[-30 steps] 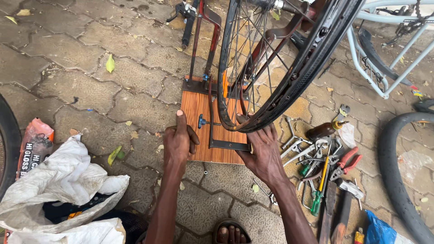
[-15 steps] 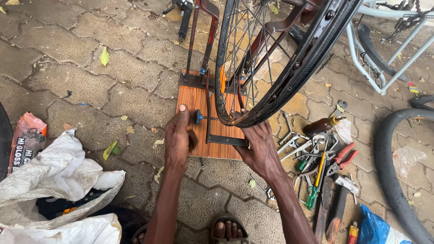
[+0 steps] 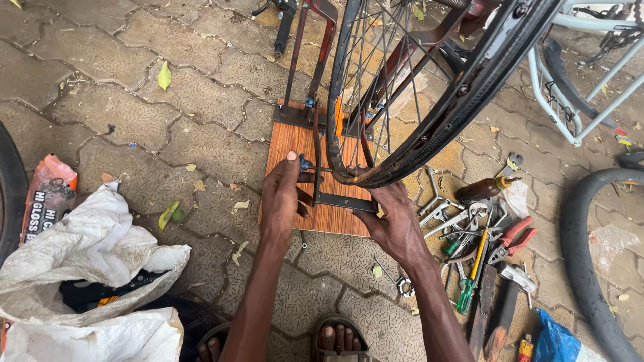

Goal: The person works on a bicycle wheel mounted on a repair stand. They apply oil from a squeeze bottle onto the wheel hub and rim area, spin the wheel, then handle small metal parts such as nuts and washers while repositioning and adjusting the wheel on the stand.

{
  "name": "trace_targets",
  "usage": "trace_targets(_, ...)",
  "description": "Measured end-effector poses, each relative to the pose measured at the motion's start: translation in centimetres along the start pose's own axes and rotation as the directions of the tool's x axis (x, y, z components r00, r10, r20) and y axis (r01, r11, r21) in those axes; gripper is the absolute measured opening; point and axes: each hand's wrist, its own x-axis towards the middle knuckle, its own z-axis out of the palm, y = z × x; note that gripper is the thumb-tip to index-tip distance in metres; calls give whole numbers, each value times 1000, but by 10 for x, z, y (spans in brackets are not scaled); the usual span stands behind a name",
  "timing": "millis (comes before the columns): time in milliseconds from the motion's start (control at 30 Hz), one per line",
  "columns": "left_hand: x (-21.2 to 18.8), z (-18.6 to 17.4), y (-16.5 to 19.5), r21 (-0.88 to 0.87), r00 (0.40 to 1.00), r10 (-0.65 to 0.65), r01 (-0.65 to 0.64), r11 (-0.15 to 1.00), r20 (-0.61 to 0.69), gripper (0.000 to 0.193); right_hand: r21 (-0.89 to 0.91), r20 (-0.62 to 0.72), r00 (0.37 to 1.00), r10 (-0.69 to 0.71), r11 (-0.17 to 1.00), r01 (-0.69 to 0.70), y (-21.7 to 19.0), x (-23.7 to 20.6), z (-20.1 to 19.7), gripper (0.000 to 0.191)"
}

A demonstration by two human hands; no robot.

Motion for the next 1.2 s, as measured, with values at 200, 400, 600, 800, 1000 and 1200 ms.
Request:
trace_targets(200,10,1,-5,17,993,97,-96,995,-71,56,-9,-25,999,-45,999,44,-9,2,-6,70)
trace_targets(400,4,5,27,177,834,549,-533,827,-50,41,-25,-32,999,-33,999,32,-7,7,-7,87)
trace_targets(600,-27,38,127,-11,203,911,-975,221,360,48,-73,-169,986,-12,997,0,7,-20,-5,101)
trace_targets(800,-42,86,183,-247,190,824,-897,367,534,43,298,-323,855,406,901,-315,55,-72,11,72)
trace_targets(1000,-31,70,136,-328,109,868,-897,295,484,36,-247,-263,769,583,730,-637,124,-120,24,56)
trace_targets(1200,8,32,73,38,616,607,-717,696,501,68,-161,-106,682,724,664,-730,124,-144,42,46)
